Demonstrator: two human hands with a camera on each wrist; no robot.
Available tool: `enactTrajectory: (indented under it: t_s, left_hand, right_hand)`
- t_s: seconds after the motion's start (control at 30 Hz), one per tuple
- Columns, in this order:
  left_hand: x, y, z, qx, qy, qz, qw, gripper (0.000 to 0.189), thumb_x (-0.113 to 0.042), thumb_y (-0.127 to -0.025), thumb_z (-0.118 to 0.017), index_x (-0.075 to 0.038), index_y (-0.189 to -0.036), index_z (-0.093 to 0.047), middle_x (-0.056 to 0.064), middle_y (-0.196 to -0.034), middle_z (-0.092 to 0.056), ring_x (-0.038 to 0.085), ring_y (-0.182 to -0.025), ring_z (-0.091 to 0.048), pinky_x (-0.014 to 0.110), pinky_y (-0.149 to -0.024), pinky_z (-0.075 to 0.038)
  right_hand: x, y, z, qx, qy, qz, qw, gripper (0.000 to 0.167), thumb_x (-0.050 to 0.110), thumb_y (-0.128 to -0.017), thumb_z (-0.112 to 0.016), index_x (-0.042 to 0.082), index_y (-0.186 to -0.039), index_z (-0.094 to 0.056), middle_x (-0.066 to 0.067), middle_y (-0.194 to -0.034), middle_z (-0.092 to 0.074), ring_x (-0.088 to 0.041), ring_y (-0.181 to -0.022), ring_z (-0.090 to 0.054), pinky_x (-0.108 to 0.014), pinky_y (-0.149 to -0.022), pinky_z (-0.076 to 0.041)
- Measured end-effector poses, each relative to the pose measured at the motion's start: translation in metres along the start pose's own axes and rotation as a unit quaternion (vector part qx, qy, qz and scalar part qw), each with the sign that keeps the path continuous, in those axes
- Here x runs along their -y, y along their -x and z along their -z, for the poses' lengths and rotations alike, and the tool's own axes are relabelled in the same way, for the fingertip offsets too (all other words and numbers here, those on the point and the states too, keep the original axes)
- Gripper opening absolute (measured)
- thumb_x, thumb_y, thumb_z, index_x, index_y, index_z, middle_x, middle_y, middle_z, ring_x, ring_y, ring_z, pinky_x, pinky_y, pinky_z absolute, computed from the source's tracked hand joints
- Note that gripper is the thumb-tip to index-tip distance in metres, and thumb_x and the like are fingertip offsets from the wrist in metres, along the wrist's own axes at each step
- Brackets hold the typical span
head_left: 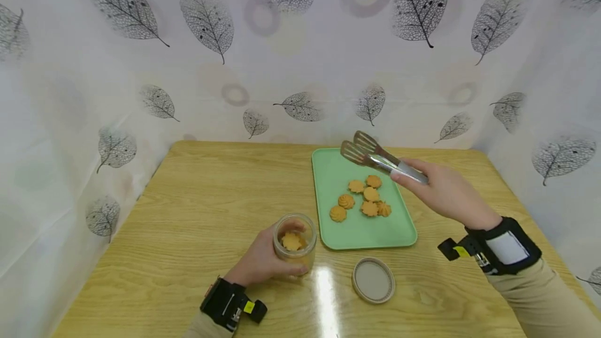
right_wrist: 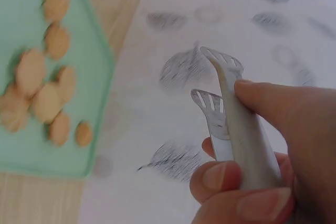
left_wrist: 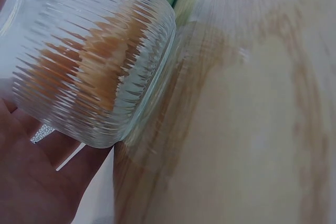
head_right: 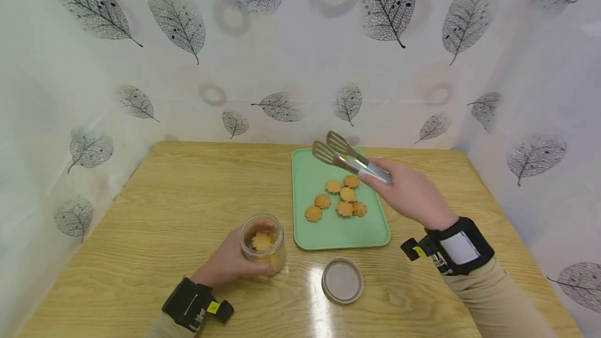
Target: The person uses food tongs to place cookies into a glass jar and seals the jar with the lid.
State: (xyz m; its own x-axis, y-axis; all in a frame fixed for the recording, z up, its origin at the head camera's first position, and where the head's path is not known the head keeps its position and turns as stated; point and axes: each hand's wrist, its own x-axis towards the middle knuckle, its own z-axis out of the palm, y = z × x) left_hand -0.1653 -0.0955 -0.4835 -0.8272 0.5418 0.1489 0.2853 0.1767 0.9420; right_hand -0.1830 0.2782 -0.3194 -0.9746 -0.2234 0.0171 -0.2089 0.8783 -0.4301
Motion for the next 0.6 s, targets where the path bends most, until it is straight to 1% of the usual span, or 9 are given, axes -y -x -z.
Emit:
enactTrajectory:
  t_s: [0.03, 0.1, 0.13, 0.17, 0.23, 0.33, 0.4, 0.47, 0.6]
  left_hand:
    - [0.0, 0.0, 0.0, 0.0, 0.0, 0.0, 1.0, 0.077, -0.028, -0.071, -0.096, -0.016, -0.137, -0.057, -0.001, -0.134, -0.062, 0.017, -0.129, -0.052, 0.043, -0.111, -0.037]
    - [0.0, 0.0, 0.0, 0.001, 0.001, 0.001, 1.0, 0.077, -0.028, -0.072, -0.096, -0.015, -0.137, -0.057, 0.0, -0.134, -0.062, 0.017, -0.129, -0.052, 0.044, -0.111, -0.037]
    - [0.0, 0.0, 0.0, 0.002, 0.002, 0.001, 1.0, 0.078, -0.027, -0.072, -0.096, -0.014, -0.137, -0.057, 0.001, -0.134, -0.062, 0.017, -0.129, -0.052, 0.044, -0.112, -0.037]
    - [0.0, 0.0, 0.0, 0.002, 0.002, 0.002, 1.0, 0.078, -0.027, -0.072, -0.096, -0.014, -0.138, -0.057, 0.001, -0.134, -0.062, 0.017, -0.129, -0.052, 0.044, -0.112, -0.037]
    - [-0.001, -0.001, 0.0, 0.003, 0.002, 0.003, 1.0, 0.077, -0.027, -0.072, -0.096, -0.014, -0.137, -0.057, 0.002, -0.134, -0.062, 0.017, -0.129, -0.052, 0.044, -0.112, -0.036]
    - [-0.001, -0.001, 0.0, 0.002, 0.001, 0.004, 1.0, 0.077, -0.027, -0.071, -0.096, -0.015, -0.137, -0.058, 0.001, -0.134, -0.062, 0.017, -0.129, -0.051, 0.045, -0.112, -0.036]
    - [-0.001, -0.001, 0.0, 0.001, 0.002, 0.004, 1.0, 0.077, -0.026, -0.071, -0.096, -0.016, -0.137, -0.058, -0.001, -0.134, -0.062, 0.016, -0.129, -0.052, 0.045, -0.112, -0.037]
    - [-0.001, -0.001, 0.0, 0.0, 0.001, 0.002, 1.0, 0.077, -0.027, -0.071, -0.096, -0.017, -0.137, -0.058, -0.002, -0.134, -0.062, 0.016, -0.129, -0.052, 0.045, -0.111, -0.037]
    - [0.0, 0.0, 0.0, -0.002, -0.002, -0.002, 1.0, 0.078, -0.029, -0.071, -0.096, -0.019, -0.137, -0.058, -0.003, -0.133, -0.062, 0.016, -0.128, -0.053, 0.044, -0.111, -0.038]
  right_hand:
    - [-0.007, -0.003, -0.001, 0.002, 0.004, -0.006, 1.0, 0.074, 0.054, -0.104, -0.05, -0.004, -0.15, -0.044, -0.018, -0.102, -0.068, -0.022, -0.066, -0.054, -0.038, -0.058, -0.041]
    - [-0.02, -0.008, -0.005, 0.004, 0.016, -0.016, 0.9997, 0.074, 0.054, -0.104, -0.05, -0.005, -0.149, -0.045, -0.015, -0.095, -0.067, -0.022, -0.062, -0.05, -0.037, -0.055, -0.038]
    - [-0.027, -0.01, -0.007, 0.005, 0.022, -0.021, 0.9995, 0.074, 0.054, -0.104, -0.05, -0.006, -0.149, -0.045, -0.016, -0.095, -0.068, -0.024, -0.063, -0.054, -0.039, -0.055, -0.041]
    - [-0.033, -0.011, -0.009, 0.008, 0.03, -0.027, 0.9992, 0.074, 0.054, -0.104, -0.05, -0.005, -0.148, -0.046, -0.019, -0.098, -0.069, -0.029, -0.069, -0.059, -0.042, -0.058, -0.046]
    - [-0.044, -0.012, -0.013, 0.014, 0.046, -0.037, 0.9981, 0.074, 0.054, -0.105, -0.049, -0.006, -0.147, -0.047, -0.027, -0.114, -0.068, -0.04, -0.087, -0.066, -0.052, -0.068, -0.052]
    - [-0.058, -0.014, -0.02, 0.035, 0.057, -0.052, 0.9964, 0.075, 0.055, -0.105, -0.047, -0.008, -0.145, -0.048, -0.032, -0.124, -0.063, -0.047, -0.101, -0.065, -0.06, -0.076, -0.052]
    - [-0.065, -0.013, -0.023, 0.051, 0.058, -0.064, 0.995, 0.077, 0.057, -0.105, -0.047, -0.01, -0.144, -0.048, -0.033, -0.12, -0.064, -0.046, -0.097, -0.066, -0.059, -0.073, -0.053]
    - [-0.07, -0.013, -0.028, 0.063, 0.056, -0.071, 0.9939, 0.077, 0.056, -0.105, -0.047, -0.011, -0.142, -0.049, -0.031, -0.115, -0.067, -0.041, -0.091, -0.067, -0.056, -0.069, -0.054]
    - [-0.076, -0.012, -0.037, 0.074, 0.059, -0.072, 0.9929, 0.077, 0.055, -0.104, -0.049, -0.013, -0.139, -0.051, -0.031, -0.116, -0.066, -0.046, -0.096, -0.067, -0.059, -0.074, -0.053]
